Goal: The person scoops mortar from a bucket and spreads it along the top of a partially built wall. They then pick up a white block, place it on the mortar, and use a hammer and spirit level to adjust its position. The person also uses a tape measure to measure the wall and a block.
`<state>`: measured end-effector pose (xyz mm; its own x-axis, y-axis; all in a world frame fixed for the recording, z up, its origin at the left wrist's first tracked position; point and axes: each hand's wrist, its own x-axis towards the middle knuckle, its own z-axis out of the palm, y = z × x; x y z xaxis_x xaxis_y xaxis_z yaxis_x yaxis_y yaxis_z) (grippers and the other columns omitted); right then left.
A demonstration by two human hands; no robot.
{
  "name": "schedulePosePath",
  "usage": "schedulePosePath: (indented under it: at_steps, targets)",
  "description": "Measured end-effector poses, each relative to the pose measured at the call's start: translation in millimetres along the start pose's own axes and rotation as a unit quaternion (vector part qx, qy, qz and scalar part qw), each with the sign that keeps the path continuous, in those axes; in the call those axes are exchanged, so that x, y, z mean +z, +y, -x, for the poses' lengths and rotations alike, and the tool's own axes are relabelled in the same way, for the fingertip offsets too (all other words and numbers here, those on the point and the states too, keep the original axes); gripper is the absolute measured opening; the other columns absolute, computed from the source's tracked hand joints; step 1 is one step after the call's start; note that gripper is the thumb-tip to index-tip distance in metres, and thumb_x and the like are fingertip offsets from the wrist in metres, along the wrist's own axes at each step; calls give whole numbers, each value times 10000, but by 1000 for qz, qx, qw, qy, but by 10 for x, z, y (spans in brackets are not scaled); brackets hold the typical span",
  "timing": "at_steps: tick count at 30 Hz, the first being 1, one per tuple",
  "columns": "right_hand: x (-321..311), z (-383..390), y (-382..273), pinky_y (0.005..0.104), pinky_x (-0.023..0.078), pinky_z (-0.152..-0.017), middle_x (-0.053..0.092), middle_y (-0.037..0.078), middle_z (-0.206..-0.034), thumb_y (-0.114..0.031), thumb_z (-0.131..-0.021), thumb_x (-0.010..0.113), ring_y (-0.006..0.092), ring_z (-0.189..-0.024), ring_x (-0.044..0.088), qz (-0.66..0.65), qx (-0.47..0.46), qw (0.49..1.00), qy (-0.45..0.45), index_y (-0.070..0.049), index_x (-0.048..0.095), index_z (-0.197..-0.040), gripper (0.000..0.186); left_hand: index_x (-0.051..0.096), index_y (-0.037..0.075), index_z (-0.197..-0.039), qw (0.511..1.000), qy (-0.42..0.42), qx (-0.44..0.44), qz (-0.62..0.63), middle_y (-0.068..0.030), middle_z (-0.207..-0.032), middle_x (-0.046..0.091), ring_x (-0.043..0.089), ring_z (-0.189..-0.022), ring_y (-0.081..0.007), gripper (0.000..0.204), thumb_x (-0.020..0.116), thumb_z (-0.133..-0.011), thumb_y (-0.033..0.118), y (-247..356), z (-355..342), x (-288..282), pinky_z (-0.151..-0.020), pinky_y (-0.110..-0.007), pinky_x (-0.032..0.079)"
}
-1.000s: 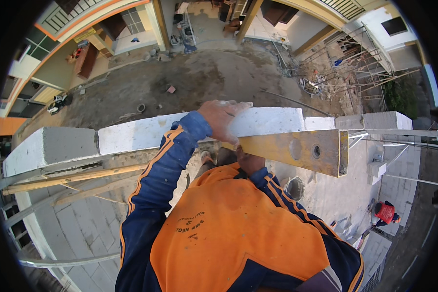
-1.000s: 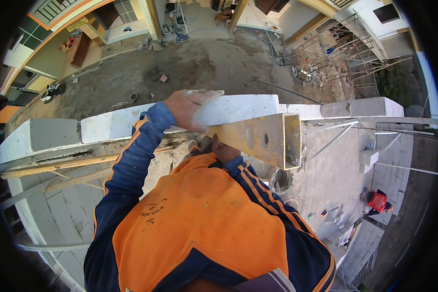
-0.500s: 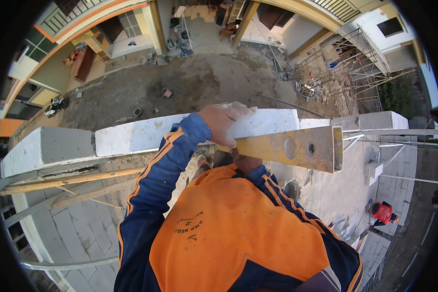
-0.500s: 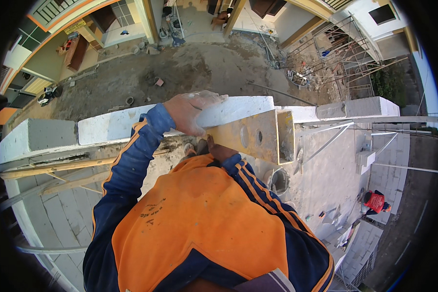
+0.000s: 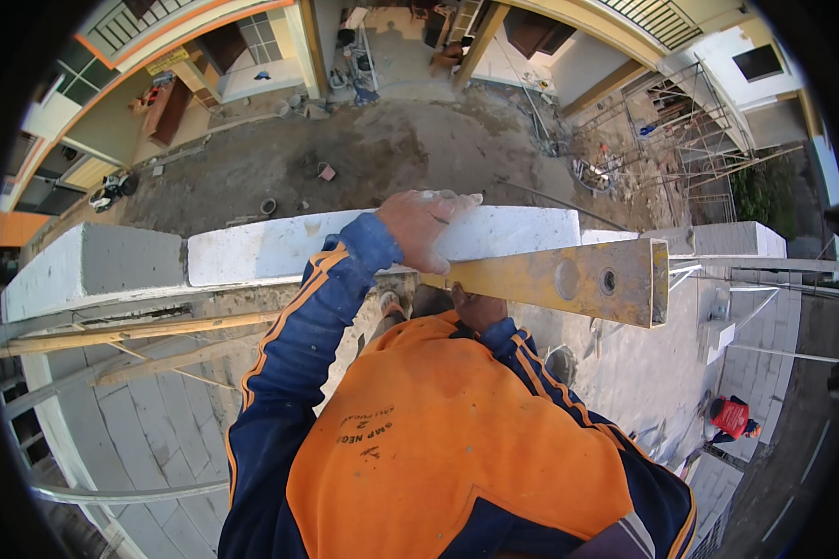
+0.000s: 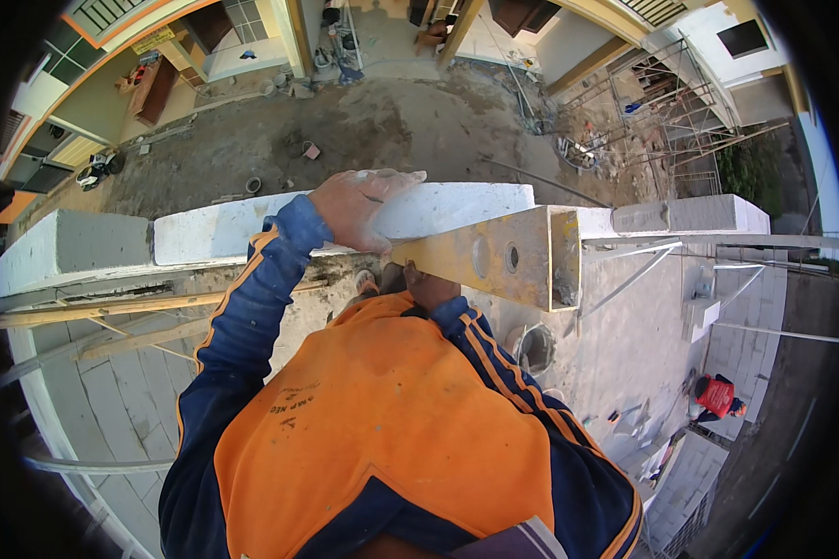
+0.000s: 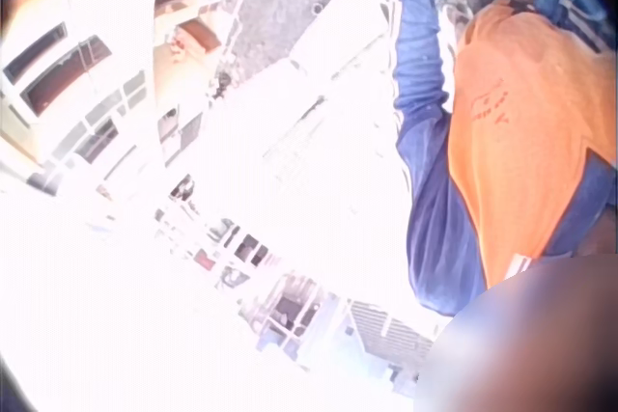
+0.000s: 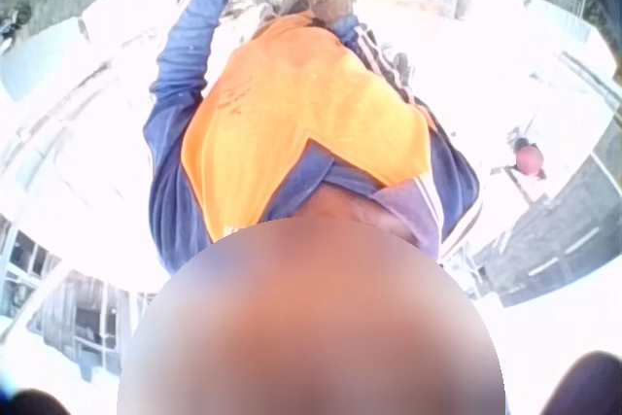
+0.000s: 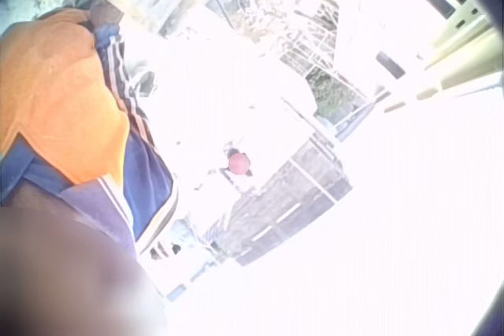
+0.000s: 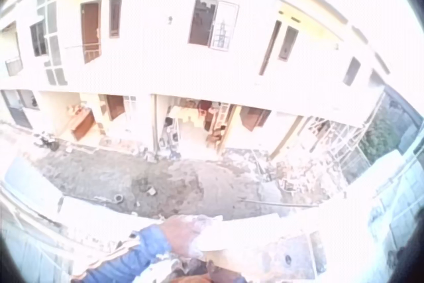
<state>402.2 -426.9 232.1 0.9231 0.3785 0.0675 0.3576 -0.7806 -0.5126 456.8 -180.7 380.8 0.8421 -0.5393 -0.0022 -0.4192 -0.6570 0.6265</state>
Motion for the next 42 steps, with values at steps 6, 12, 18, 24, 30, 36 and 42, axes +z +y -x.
schedulePosePath:
  at_steps: [6, 12, 18, 24, 30, 36, 42]
  targets:
    - [-9, -28, 7, 463, 519, -722, 674, 179, -888, -283, -816, 664, 389, -823, 644, 17, -44, 998, 28, -21, 657, -958, 298, 350, 130, -1486, 997, -60, -40, -17, -84, -1476, 442, 460, -1310, -297, 1027, 808, -602, 379, 25, -34, -76, -1076, -457, 382]
    - [-10, -123, 24, 482, 501, -829, 678, 163, -974, -333, -837, 617, 378, -900, 634, 40, 5, 998, -51, -57, 673, -1028, 340, 375, 126, -1476, 992, 97, -10, -82, -89, -1489, 426, 413, -1357, -294, 945, 791, -647, 308, 216, 113, 160, -1129, -472, 323]
    - [106, -69, -66, 484, 515, -783, 682, 175, -934, -327, -795, 649, 385, -863, 647, -62, -165, 984, -9, -62, 674, -999, 335, 530, 85, -1335, 935, 344, -14, 85, -143, -1310, 574, 580, -1182, -294, 703, 795, -714, 283, 641, 800, 832, -985, -426, 489]
    - [628, 84, -348, 481, 531, -717, 683, 192, -883, -331, -780, 654, 396, -791, 658, -174, -175, 961, -124, -65, 680, -943, 313, 551, 98, -1298, 844, 439, -284, 124, -102, -1182, 653, 673, -987, -300, 669, 770, -731, 376, 715, 1237, 1518, -837, -443, 537]
    - [559, -162, -1154, 502, 531, -686, 684, 217, -835, -275, -773, 691, 400, -754, 666, 13, -280, 906, -316, -23, 664, -912, 290, 698, 40, -976, 730, 535, -425, 24, -140, -866, 710, 681, -734, -317, 218, 718, -819, 189, 532, 1469, 1714, -689, -378, 555]
    - [-687, -624, -1674, 405, 555, -699, 687, 144, -865, -234, -819, 700, 318, -739, 682, -136, -368, 900, -188, 25, 652, -1050, 351, 701, 34, -963, 648, 555, -521, 22, -147, -851, 726, 703, -710, -287, 193, 698, -832, 175, 383, 2078, 1754, -660, -362, 549]
    - [-1049, -1429, -1597, 454, 518, -838, 623, 217, -1097, -325, -783, 752, 365, -929, 636, -1, -504, 863, -26, 41, 489, -1329, 708, 675, 0, -1026, 614, 600, -513, 16, -147, -866, 735, 715, -741, -248, 252, 696, -848, 178, -81, 2304, 1751, -677, -340, 541]
